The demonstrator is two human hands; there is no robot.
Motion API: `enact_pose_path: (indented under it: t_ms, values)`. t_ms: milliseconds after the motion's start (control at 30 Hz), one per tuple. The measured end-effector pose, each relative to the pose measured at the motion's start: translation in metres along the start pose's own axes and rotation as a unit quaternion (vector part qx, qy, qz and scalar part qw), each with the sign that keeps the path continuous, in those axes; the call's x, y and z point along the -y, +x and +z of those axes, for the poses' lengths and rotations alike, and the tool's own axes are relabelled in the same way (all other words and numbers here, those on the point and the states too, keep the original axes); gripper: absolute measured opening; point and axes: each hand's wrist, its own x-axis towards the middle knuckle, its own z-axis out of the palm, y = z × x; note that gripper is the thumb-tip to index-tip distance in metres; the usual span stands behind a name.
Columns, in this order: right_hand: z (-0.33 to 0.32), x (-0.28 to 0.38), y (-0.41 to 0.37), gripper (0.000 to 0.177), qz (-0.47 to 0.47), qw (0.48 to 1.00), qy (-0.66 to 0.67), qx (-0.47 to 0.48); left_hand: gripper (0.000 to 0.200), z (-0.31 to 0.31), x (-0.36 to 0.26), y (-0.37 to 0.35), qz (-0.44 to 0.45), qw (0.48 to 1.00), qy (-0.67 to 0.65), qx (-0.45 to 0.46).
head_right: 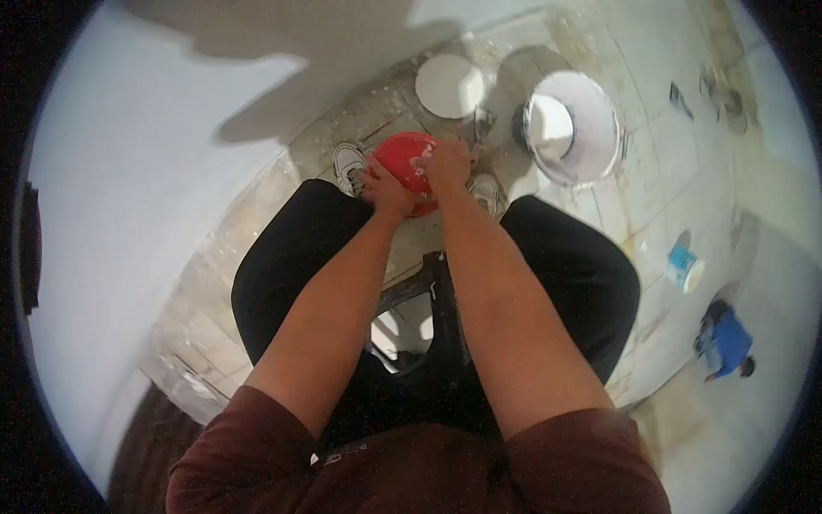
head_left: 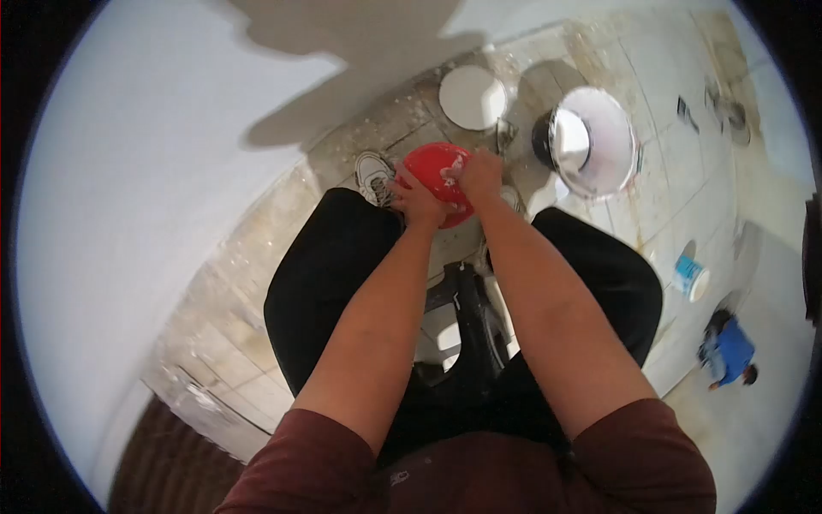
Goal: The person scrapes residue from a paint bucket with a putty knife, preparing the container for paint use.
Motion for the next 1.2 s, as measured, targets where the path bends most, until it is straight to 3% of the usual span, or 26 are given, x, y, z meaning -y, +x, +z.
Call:
enact_pose_path:
  t_ms: [67,167,267,567,967,1067,1200]
  values:
    - [-0.009,0.001,-0.008,0.081,-0.008,0.999,0.03,-0.039,0.155,-0.011,-0.012,0.005,-0.018,0.999,0.027,0.025]
    - [-0.025,0.008,-0.005,0.081,-0.01,0.999,-0.024,0.038,0.157,-0.025,-0.017,0.003,-0.05,0.997,0.016,0.064]
    - [-0.02,0.006,0.004,0.095,-0.031,0.994,-0.095,0.049,0.158,-0.022,-0.014,0.003,-0.063,0.996,-0.004,0.068]
    - [-0.014,-0.002,0.007,0.086,-0.031,0.998,-0.029,0.047,0.159,-0.021,-0.014,0.004,-0.077,0.994,-0.014,0.071]
    - [-0.009,0.001,-0.01,0.077,-0.051,0.998,-0.004,-0.041,0.156,-0.018,-0.014,0.007,-0.09,0.994,-0.017,0.066]
    - [-0.001,-0.016,0.018,0.072,-0.069,0.998,0.001,0.012,0.155,-0.021,-0.016,0.004,-0.074,0.995,-0.016,0.061]
    - [0.007,-0.021,0.022,0.063,-0.037,0.999,0.037,0.0,0.15,-0.02,-0.013,-0.003,-0.07,0.996,-0.019,0.044]
